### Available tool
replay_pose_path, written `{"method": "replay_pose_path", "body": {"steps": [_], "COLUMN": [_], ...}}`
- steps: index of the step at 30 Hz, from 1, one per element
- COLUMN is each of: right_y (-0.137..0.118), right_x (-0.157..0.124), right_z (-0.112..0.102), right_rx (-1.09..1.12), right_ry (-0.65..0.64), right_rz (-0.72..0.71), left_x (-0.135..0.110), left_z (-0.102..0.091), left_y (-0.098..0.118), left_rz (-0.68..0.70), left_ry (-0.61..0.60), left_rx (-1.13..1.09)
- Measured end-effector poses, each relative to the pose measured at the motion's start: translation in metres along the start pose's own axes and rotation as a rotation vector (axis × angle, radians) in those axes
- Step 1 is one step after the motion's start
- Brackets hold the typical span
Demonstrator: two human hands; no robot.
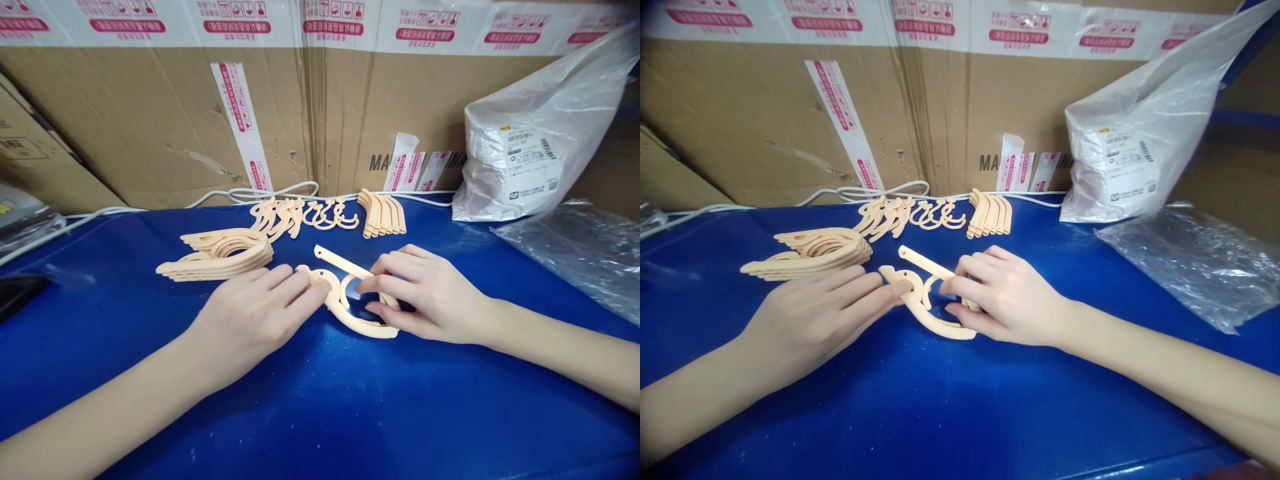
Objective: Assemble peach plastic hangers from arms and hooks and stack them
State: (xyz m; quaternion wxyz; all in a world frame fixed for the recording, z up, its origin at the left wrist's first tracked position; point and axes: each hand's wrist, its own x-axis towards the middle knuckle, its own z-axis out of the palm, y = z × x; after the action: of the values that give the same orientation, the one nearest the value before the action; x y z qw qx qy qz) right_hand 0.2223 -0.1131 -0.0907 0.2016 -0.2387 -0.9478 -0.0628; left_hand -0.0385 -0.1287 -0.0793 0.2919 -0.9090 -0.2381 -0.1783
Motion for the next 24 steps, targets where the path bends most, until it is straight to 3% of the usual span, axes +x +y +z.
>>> {"method": "replay_pose_path", "body": {"steps": [4,10,14,19,24], "right_y": [-0.001,-0.009,-0.014,-0.014,-0.011], "right_x": [-0.001,0.002,0.005,0.007,0.005], "right_z": [-0.001,-0.004,0.001,0.004,0.002], "right_rx": [0.026,0.131,0.13,0.13,0.085], "right_ry": [0.014,-0.015,-0.091,-0.147,-0.024], "right_rz": [0.006,-0.014,-0.076,-0.088,0.031], "left_x": [-0.003,0.003,0.007,0.006,0.003], "left_z": [0.003,0.0,-0.001,0.004,0.008], "left_y": [0.002,0.007,0.008,0.007,0.004], "left_rz": [-0.075,-0.404,-0.553,-0.575,-0.512], "left_ry": [0.0,-0.057,-0.071,-0.079,-0.043], "left_rx": [-0.079,-0.417,-0.439,-0.349,-0.217]}}
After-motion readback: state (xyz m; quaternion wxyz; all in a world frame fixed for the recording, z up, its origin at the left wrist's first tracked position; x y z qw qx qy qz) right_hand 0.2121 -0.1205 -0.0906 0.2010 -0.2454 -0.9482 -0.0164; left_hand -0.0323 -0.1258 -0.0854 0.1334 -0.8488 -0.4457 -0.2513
